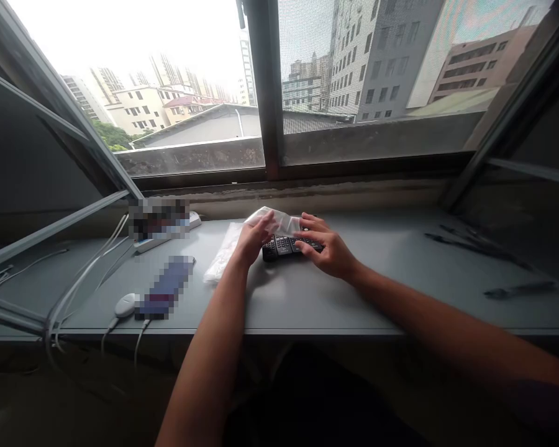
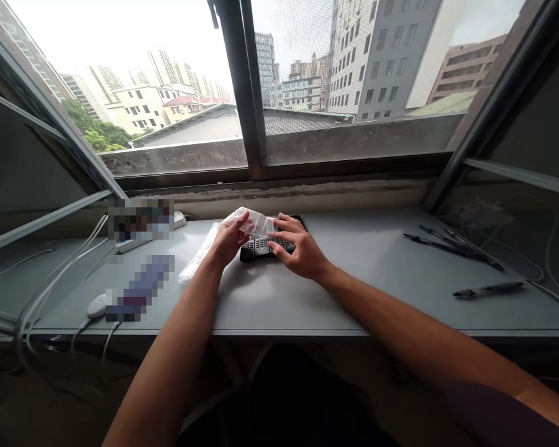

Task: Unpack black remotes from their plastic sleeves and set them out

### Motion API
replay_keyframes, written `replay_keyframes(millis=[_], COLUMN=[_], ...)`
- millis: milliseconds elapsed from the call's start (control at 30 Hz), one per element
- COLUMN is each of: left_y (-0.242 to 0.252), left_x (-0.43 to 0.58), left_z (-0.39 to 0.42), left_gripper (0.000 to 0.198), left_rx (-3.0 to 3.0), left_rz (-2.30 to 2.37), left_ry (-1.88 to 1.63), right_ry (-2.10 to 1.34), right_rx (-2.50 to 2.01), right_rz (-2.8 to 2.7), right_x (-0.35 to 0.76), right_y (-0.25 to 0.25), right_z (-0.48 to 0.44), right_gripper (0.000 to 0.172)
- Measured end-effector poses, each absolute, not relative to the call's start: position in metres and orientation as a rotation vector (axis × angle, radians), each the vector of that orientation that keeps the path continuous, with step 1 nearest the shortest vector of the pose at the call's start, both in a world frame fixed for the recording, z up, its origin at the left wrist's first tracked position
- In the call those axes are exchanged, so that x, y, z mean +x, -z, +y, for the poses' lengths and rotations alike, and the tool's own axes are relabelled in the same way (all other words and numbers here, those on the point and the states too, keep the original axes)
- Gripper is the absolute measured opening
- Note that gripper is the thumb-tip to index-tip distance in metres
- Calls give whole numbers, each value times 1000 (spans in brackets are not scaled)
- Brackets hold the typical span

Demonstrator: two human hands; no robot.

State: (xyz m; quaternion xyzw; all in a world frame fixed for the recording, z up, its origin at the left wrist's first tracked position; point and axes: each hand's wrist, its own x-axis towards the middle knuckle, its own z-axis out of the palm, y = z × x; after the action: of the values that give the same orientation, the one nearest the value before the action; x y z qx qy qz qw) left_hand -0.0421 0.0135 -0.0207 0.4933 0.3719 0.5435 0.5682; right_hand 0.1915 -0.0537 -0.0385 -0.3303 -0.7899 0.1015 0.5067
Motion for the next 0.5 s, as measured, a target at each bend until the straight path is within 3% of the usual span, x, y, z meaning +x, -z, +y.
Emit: replay_keyframes(millis=[267, 400, 500], left_y=[22, 22, 22], left_x=[-44, -44, -49], left_z=[19, 19, 22], left_gripper=[44, 41, 35], left_rx=[1031, 1006, 932], left_rz=[877, 858, 911], left_ry=[-1356, -1357, -1444], right_ry=[-286, -260, -232], right_rx=[-779, -770, -791], right_rz=[-1925, -1955, -1921], right_x=[190, 189, 191], right_y=[36, 35, 34], right_z=[-58, -59, -57], right_gripper=[39, 26, 26])
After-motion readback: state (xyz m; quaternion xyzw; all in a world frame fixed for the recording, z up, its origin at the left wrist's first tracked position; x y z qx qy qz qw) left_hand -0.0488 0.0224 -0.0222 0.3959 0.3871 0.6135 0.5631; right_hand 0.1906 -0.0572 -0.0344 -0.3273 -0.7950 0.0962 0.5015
